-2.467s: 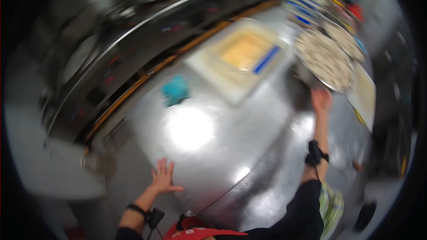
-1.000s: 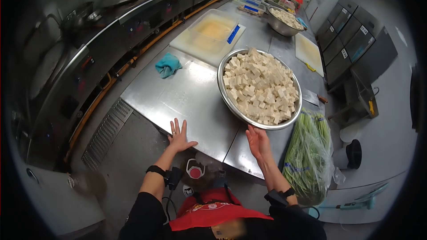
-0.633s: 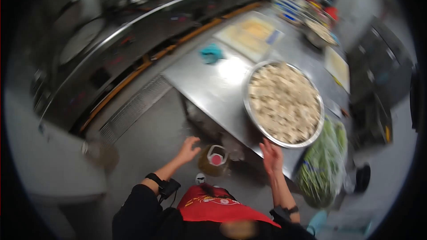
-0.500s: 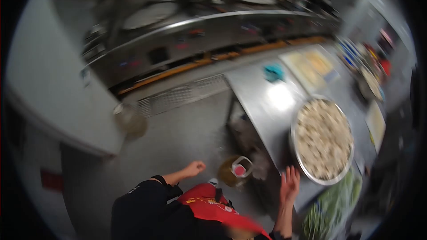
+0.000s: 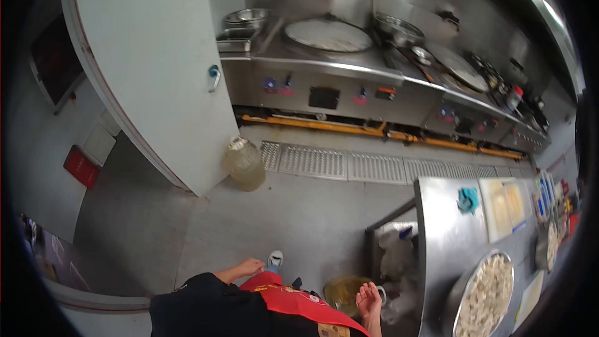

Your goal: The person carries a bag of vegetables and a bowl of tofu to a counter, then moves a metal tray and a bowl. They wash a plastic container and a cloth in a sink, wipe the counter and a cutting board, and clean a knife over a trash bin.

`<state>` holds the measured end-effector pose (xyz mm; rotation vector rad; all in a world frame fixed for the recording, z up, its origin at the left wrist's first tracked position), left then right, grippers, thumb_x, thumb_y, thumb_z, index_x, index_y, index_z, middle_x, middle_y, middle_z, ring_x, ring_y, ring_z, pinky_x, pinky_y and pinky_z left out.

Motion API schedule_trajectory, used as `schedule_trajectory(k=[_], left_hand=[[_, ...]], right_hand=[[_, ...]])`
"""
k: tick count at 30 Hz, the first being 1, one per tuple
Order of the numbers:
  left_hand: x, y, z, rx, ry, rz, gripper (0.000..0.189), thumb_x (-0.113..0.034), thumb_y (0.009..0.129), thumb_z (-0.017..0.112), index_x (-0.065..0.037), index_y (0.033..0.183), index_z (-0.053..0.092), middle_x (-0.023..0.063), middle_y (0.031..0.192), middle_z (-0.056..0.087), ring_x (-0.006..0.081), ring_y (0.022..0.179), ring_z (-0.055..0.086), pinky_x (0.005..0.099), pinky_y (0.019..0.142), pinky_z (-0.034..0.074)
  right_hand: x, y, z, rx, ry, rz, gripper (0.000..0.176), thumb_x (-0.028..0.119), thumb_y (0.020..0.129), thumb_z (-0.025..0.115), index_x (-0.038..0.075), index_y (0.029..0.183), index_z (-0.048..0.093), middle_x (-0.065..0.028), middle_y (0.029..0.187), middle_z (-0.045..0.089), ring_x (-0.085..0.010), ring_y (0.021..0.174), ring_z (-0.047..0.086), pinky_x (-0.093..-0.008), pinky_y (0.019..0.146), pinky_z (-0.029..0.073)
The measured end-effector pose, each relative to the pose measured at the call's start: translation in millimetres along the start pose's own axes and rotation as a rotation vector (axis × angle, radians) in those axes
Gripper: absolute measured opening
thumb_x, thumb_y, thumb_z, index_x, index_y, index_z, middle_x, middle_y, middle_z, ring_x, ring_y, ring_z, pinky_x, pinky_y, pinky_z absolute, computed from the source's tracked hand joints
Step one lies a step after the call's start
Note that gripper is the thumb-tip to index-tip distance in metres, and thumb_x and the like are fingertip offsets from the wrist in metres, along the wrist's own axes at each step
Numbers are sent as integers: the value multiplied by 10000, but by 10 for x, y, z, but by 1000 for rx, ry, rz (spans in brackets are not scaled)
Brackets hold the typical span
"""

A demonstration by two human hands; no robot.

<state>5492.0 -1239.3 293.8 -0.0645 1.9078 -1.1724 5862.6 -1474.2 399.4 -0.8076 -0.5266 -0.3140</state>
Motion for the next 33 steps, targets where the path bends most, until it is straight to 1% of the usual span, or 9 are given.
schedule_trajectory(k=[2, 5, 11, 17, 23, 26, 27, 28, 33], left_hand=[[-43, -33, 2, -49, -59, 51, 228, -258, 800, 514, -66, 737, 620, 8, 611, 522, 96, 496, 447, 249, 436, 355], [-171, 19, -569, -155, -142, 137, 211, -242, 799, 510, -63, 761, 615, 9, 630, 533, 96, 521, 462, 250, 455, 371], [-674, -26, -1188, -275, -369, 223, 175, -239, 825, 503, -88, 773, 574, -21, 725, 553, 89, 653, 498, 240, 565, 403], [-1889, 395, -1873, -277, -483, 388, 267, -303, 877, 455, -64, 797, 542, 48, 940, 588, 99, 836, 530, 255, 696, 434], [-3314, 489, -2552, -383, -573, 565, 230, -233, 891, 453, -36, 825, 551, 48, 948, 590, 99, 830, 538, 241, 703, 444], [-3685, 594, -2546, -392, -574, 631, 216, -209, 896, 452, -27, 888, 567, 40, 909, 590, 100, 809, 552, 221, 695, 446], [-3870, 660, -2616, -400, -574, 660, 222, -213, 898, 451, -26, 906, 570, 37, 896, 589, 102, 806, 555, 220, 693, 446], [-4079, 732, -2762, -409, -621, 655, 196, -198, 890, 455, -31, 837, 541, 87, 1016, 566, 148, 860, 564, 265, 709, 462], [-4716, 962, -3432, -630, -786, 727, 169, -208, 883, 482, -45, 911, 519, 54, 974, 536, 140, 844, 553, 257, 692, 468]], right_hand=[[1, 211, -96, -118, 4, 20, 171, 228, 784, 592, 140, 930, 582, -8, 890, 615, -147, 825, 589, -307, 661, 492], [-71, 724, 409, -181, -111, 80, 186, 230, 799, 569, 131, 956, 558, -2, 891, 596, -140, 792, 577, -309, 661, 478], [66, 1092, 1288, -31, -251, 185, 178, 219, 807, 564, 139, 965, 553, -8, 888, 588, -147, 773, 574, -311, 661, 473], [439, 2142, 1931, -73, -202, 154, 133, 203, 820, 546, 129, 930, 555, -3, 865, 591, -126, 759, 581, -279, 638, 480], [849, 2862, 2496, -147, -91, 146, 132, 159, 812, 528, 108, 933, 530, -14, 854, 584, -123, 725, 583, -267, 615, 491], [1060, 3038, 2525, -157, -88, 139, 108, 146, 796, 545, 108, 897, 543, -20, 840, 584, -108, 725, 580, -258, 618, 491], [1170, 3170, 2740, -132, -135, 158, 111, 146, 796, 546, 108, 901, 544, -20, 841, 583, -108, 725, 580, -257, 615, 490], [1257, 3337, 2995, -107, -182, 176, 114, 147, 797, 548, 108, 904, 545, -20, 842, 583, -108, 725, 579, -256, 612, 490], [1468, 3870, 3957, -1, -264, 195, 133, 152, 797, 558, 108, 923, 551, -18, 842, 576, -115, 717, 576, -250, 603, 486]])
Point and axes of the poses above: each hand's wrist, its own y-axis towards the middle knuckle, its own z-axis out of the palm, x = y × z, the point moved 2 cm from there along y, towards the middle knuckle
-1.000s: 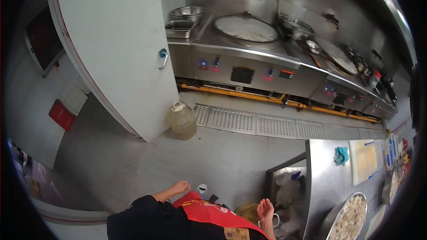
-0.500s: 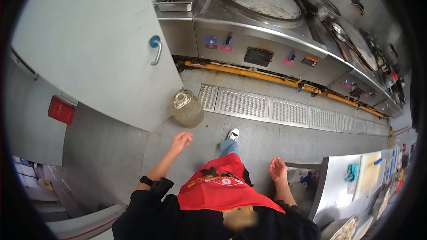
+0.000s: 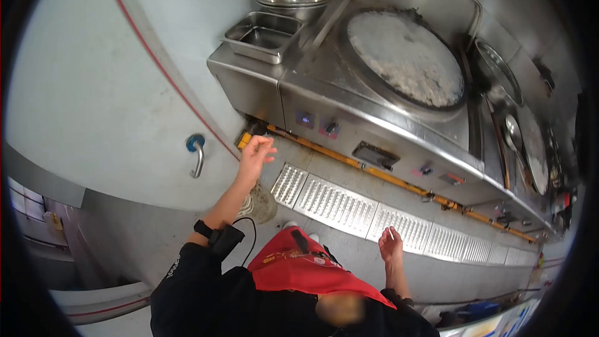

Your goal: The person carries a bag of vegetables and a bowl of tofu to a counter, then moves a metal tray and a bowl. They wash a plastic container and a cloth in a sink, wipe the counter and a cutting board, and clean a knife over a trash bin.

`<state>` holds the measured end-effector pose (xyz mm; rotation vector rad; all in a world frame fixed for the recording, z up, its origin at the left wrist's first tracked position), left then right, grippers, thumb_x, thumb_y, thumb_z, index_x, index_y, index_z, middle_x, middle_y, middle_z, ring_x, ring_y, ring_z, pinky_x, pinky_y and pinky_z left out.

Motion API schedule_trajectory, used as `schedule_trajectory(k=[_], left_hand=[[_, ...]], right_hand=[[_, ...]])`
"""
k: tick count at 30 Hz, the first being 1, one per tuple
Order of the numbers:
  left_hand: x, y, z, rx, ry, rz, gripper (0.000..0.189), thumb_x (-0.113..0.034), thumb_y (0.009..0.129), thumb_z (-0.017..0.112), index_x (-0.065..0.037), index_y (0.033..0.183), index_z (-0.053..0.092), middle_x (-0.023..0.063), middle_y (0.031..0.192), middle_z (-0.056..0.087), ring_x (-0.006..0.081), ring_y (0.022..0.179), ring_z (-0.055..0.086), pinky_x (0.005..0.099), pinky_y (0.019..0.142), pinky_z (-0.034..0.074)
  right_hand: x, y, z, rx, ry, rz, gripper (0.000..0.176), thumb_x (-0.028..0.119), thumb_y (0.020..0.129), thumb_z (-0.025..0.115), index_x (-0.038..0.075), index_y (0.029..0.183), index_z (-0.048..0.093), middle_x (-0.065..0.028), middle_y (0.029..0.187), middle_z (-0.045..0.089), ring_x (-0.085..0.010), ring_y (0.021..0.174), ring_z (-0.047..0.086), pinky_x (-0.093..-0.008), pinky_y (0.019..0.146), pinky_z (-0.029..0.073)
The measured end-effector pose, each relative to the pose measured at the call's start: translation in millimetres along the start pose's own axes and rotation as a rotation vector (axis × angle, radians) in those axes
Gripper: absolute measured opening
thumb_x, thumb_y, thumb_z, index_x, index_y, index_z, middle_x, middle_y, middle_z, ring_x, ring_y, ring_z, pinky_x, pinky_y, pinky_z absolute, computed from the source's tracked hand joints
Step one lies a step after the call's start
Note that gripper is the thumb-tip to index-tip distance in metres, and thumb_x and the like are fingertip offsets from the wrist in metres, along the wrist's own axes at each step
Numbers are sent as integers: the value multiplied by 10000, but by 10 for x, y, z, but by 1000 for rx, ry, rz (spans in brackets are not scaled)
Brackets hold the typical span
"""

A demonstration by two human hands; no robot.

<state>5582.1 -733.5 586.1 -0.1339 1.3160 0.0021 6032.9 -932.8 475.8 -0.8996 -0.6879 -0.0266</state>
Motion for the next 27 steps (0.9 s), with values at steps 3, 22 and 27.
schedule_trajectory(k=[3, 22, 27], left_hand=[[-125, 368, -22, -125, -69, 7, 202, -216, 866, 514, -62, 993, 485, 46, 991, 498, 144, 864, 531, 269, 683, 482], [344, 2968, -660, -596, -303, -219, 653, -355, 660, 734, 31, 1074, 408, 121, 1014, 450, 229, 915, 459, 351, 668, 501], [314, 2852, -678, -720, -179, -279, 519, -288, 635, 746, 18, 964, 486, 73, 817, 488, 185, 734, 492, 330, 585, 476]], right_hand=[[44, 146, -2, -10, 1, -4, 120, 160, 796, 571, 105, 903, 560, -10, 835, 578, -102, 717, 576, -248, 594, 485], [1232, 973, 167, -165, 159, -152, 128, 183, 822, 532, 100, 918, 547, -20, 809, 576, -114, 702, 563, -217, 554, 480], [1350, 954, 211, -261, 157, -101, 124, 185, 824, 534, 88, 900, 549, -31, 822, 585, -114, 707, 576, -213, 559, 471]])
Point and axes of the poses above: each hand's wrist, its own y-axis towards the middle knuckle, its own z-axis out of the palm, x = y × z, the point moved 2 cm from there along y, towards the middle knuckle
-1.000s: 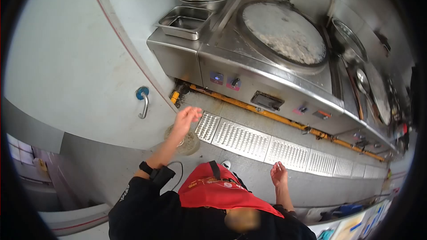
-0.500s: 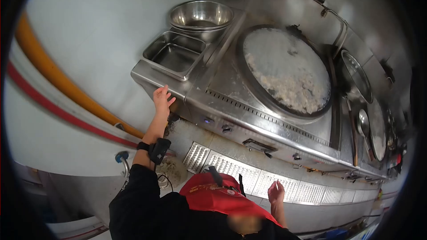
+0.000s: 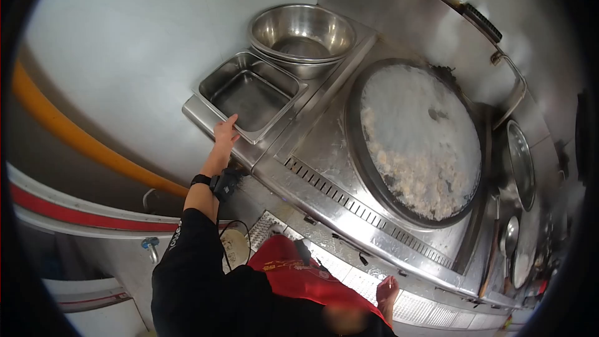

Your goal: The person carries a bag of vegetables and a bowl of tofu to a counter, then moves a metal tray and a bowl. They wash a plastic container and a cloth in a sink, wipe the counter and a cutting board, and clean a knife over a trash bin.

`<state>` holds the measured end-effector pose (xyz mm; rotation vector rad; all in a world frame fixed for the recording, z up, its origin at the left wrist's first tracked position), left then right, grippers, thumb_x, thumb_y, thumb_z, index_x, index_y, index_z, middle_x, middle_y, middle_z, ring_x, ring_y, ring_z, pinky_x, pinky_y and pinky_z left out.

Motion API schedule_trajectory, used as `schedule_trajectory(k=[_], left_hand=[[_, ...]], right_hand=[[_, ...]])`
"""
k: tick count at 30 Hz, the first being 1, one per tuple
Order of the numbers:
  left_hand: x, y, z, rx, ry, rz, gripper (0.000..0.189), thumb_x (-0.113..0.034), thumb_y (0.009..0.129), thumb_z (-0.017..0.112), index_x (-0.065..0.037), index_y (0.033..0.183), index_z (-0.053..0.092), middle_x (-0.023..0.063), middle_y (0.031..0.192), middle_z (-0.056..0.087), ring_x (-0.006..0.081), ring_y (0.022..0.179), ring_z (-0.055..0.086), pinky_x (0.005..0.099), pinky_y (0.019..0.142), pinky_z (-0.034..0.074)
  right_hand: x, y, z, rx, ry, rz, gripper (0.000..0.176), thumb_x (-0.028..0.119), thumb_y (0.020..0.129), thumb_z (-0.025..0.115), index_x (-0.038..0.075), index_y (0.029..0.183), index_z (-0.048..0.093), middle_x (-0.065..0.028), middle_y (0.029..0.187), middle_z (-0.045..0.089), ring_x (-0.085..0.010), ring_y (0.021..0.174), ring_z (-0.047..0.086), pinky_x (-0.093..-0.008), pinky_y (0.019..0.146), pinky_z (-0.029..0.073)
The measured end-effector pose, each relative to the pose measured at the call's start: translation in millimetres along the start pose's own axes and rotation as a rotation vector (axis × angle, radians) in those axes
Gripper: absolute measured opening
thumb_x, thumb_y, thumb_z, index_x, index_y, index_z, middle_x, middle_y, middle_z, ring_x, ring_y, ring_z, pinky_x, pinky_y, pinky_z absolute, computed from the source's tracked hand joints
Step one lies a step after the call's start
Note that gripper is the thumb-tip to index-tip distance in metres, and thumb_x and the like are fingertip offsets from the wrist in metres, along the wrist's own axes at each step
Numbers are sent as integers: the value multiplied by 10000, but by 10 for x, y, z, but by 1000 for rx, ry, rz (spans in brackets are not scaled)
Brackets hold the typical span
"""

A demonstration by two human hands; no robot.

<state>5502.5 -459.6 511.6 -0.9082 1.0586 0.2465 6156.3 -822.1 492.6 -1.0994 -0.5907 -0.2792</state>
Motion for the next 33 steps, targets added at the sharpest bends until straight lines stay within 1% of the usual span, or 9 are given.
schedule_trajectory(k=[8, 10, 13, 15, 20, 23, 25, 31, 33], left_hand=[[-163, -66, -103, -140, -61, 64, 173, -36, 605, 564, -32, 734, 448, 47, 658, 438, 177, 602, 443, 357, 561, 395], [-32, 85, -309, -160, -132, 168, 180, -20, 577, 548, -8, 726, 447, 47, 661, 439, 174, 616, 443, 325, 554, 381], [-165, -256, -470, -126, -233, 202, 174, 8, 546, 514, 5, 712, 458, 41, 672, 448, 168, 628, 448, 293, 566, 379], [-296, -469, -712, -82, -198, 181, 169, 10, 551, 504, 1, 716, 470, 40, 674, 452, 169, 624, 449, 291, 564, 380], [-271, -586, -1324, -109, -122, 150, 140, 10, 568, 498, -25, 701, 480, 31, 646, 455, 159, 593, 452, 272, 552, 384], [-376, -602, -1486, -96, -225, 149, 98, 11, 570, 505, -53, 623, 453, 15, 609, 434, 137, 557, 449, 254, 513, 387], [-502, -487, -1617, 1, -328, 129, 111, 12, 570, 512, -63, 618, 446, 10, 606, 426, 128, 543, 447, 244, 495, 385], [-1532, -799, -695, 52, -319, 308, 133, 21, 628, 512, -74, 608, 421, 16, 601, 425, 128, 528, 445, 255, 498, 432], [-1794, -647, -325, 238, -306, 314, 163, 41, 605, 532, -65, 602, 408, 28, 610, 423, 134, 553, 452, 258, 521, 427]], right_hand=[[-86, 19, 62, -43, -77, 10, 105, 206, 821, 535, 117, 876, 547, 18, 756, 575, -96, 641, 539, -224, 547, 438], [-145, -36, 80, -98, -80, 23, 106, 217, 822, 531, 119, 861, 542, 15, 755, 579, -104, 669, 553, -224, 549, 437], [-37, 112, -94, 95, -151, 61, 108, 222, 820, 530, 120, 855, 537, 14, 763, 581, -108, 680, 560, -226, 557, 436], [-129, -76, 99, -83, -135, 80, 111, 220, 826, 496, 121, 777, 499, 22, 657, 503, -116, 573, 487, -250, 538, 442], [-271, 69, -380, -67, -148, 67, 104, 217, 821, 512, 139, 889, 518, -15, 768, 567, -111, 675, 543, -240, 541, 433], [-13, 564, -857, 215, -616, 3, 103, 215, 819, 513, 142, 890, 528, -8, 763, 569, -105, 681, 543, -241, 558, 439], [0, 523, -803, 144, -575, -59, 135, 231, 821, 509, 146, 926, 522, -6, 786, 570, -110, 687, 544, -244, 570, 441], [-79, 528, -701, 49, -488, -91, 195, 256, 838, 490, 143, 993, 525, 1, 922, 557, -111, 744, 541, -239, 583, 438], [-222, 611, -735, 66, -388, -24, 205, 257, 842, 481, 147, 1012, 518, 6, 931, 554, -111, 751, 539, -239, 585, 436]])
Point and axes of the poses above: each hand's wrist, its own y-axis towards the middle knuckle, its own z-axis out of the palm, x = y × z, the point moved 2 cm from there along y, towards the middle knuckle
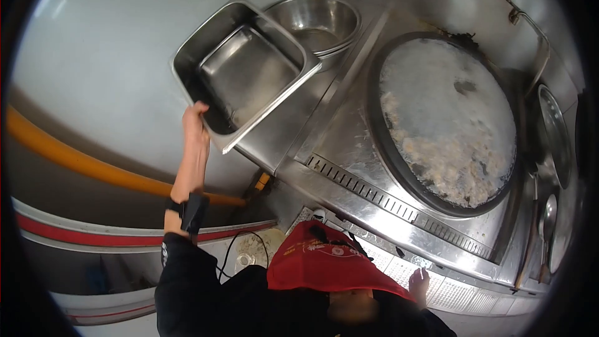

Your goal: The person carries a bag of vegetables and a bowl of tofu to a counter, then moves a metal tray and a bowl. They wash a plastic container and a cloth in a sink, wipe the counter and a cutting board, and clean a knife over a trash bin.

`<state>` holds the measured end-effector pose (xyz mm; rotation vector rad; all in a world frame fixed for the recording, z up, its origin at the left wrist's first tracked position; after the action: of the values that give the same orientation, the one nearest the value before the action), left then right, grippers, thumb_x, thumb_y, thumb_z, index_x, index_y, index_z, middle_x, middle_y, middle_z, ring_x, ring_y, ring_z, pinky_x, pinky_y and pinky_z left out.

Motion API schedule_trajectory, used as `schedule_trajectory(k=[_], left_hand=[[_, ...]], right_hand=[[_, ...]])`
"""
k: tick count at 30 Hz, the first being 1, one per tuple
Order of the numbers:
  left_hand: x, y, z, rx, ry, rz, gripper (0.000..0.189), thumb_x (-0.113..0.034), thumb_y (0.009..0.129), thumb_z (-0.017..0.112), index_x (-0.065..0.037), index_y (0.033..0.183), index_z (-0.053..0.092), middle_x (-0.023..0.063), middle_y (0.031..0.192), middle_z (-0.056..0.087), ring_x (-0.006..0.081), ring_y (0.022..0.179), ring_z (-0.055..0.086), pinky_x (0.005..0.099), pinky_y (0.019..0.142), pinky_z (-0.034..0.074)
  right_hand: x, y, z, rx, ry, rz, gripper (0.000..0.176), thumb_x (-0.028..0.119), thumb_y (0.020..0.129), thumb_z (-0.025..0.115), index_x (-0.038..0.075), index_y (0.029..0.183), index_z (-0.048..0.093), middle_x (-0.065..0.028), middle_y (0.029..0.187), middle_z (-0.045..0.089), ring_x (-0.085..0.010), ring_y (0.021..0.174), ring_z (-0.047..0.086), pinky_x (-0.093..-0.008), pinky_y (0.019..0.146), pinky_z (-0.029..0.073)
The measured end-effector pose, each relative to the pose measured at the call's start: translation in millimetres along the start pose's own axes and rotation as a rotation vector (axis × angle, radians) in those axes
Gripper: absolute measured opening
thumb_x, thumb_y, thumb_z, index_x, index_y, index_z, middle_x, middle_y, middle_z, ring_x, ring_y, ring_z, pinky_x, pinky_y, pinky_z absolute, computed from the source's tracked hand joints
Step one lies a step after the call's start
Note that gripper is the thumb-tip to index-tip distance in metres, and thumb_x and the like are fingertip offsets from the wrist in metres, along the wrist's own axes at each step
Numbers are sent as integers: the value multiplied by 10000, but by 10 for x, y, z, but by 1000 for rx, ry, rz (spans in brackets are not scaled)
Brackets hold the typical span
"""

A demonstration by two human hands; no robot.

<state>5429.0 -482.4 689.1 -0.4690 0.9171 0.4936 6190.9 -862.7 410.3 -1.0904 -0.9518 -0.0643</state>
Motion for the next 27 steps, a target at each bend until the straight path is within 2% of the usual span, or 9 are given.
schedule_trajectory(k=[2, 9, 11, 14, 17, 20, 21, 24, 27], left_hand=[[309, 905, -89, 9, 66, 61, 190, 59, 577, 553, -55, 594, 402, 36, 615, 424, 143, 571, 462, 273, 536, 419], [807, 1480, 1492, -4, 35, -42, 207, 92, 561, 502, 77, 764, 468, 136, 775, 492, 258, 664, 528, 385, 617, 473], [941, 1663, 1685, -12, 51, -122, 251, 89, 567, 495, 98, 816, 464, 169, 845, 494, 306, 735, 537, 457, 669, 470], [916, 1632, 1915, -82, 159, -255, 301, 66, 593, 507, 94, 889, 457, 201, 961, 473, 376, 891, 507, 577, 756, 412], [1066, 1969, 2049, -102, 291, -400, 368, -9, 661, 534, 49, 1015, 452, 209, 1100, 420, 442, 1051, 395, 679, 852, 274], [1146, 2094, 2107, -8, 208, -513, 553, -24, 701, 510, 8, 1223, 329, 159, 1320, 242, 467, 1155, 259, 709, 863, 217], [1154, 2151, 1999, -14, 313, -450, 404, -103, 754, 511, 21, 1121, 395, 184, 1205, 354, 436, 1030, 420, 691, 794, 322], [1093, 2157, 1870, 282, 318, -454, 286, -193, 772, 541, 3, 963, 461, 147, 933, 498, 316, 760, 539, 614, 625, 430], [672, 1663, 2132, 408, 681, -252, 364, -395, 848, 448, -40, 771, 456, 115, 685, 533, 233, 511, 573, 373, 459, 516]], right_hand=[[-150, -42, -22, 70, -39, -49, 208, 252, 836, 495, 147, 1014, 519, 9, 923, 553, -105, 736, 533, -244, 581, 431], [-921, -547, -403, -121, 3, -349, 206, 82, 786, 518, 7, 976, 490, -102, 882, 549, -235, 741, 532, -319, 622, 460], [-991, -895, -501, -209, 250, -84, 188, 111, 775, 530, 25, 940, 500, -97, 881, 545, -241, 736, 525, -324, 604, 455], [-1406, -998, -900, -81, 511, -12, 193, 173, 778, 548, 48, 916, 500, -59, 870, 541, -211, 739, 515, -297, 585, 435], [-1628, -1256, -889, -524, 518, -22, 176, 219, 804, 532, 78, 907, 507, -20, 895, 532, -158, 781, 505, -271, 593, 414], [-1688, -1430, -777, -522, 521, -6, 183, 224, 805, 533, 79, 913, 507, -18, 896, 533, -152, 785, 505, -270, 599, 414], [-1658, -1459, -751, -496, 517, -1, 185, 226, 805, 533, 79, 915, 507, -18, 897, 533, -150, 786, 506, -269, 601, 414], [-1539, -1492, -662, -434, 503, 13, 192, 232, 806, 534, 80, 921, 506, -16, 898, 534, -144, 790, 506, -268, 607, 413], [-1424, -1467, -574, -373, 483, 14, 199, 237, 807, 535, 81, 928, 506, -14, 900, 534, -139, 794, 507, -267, 613, 413]])
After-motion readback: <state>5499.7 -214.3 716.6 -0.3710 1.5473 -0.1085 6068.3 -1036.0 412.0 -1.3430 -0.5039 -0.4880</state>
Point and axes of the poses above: each hand's wrist, its own y-axis towards the middle knuckle, its own z-axis out of the palm, x = y × z, the point moved 2 cm from there along y, towards the middle knuckle
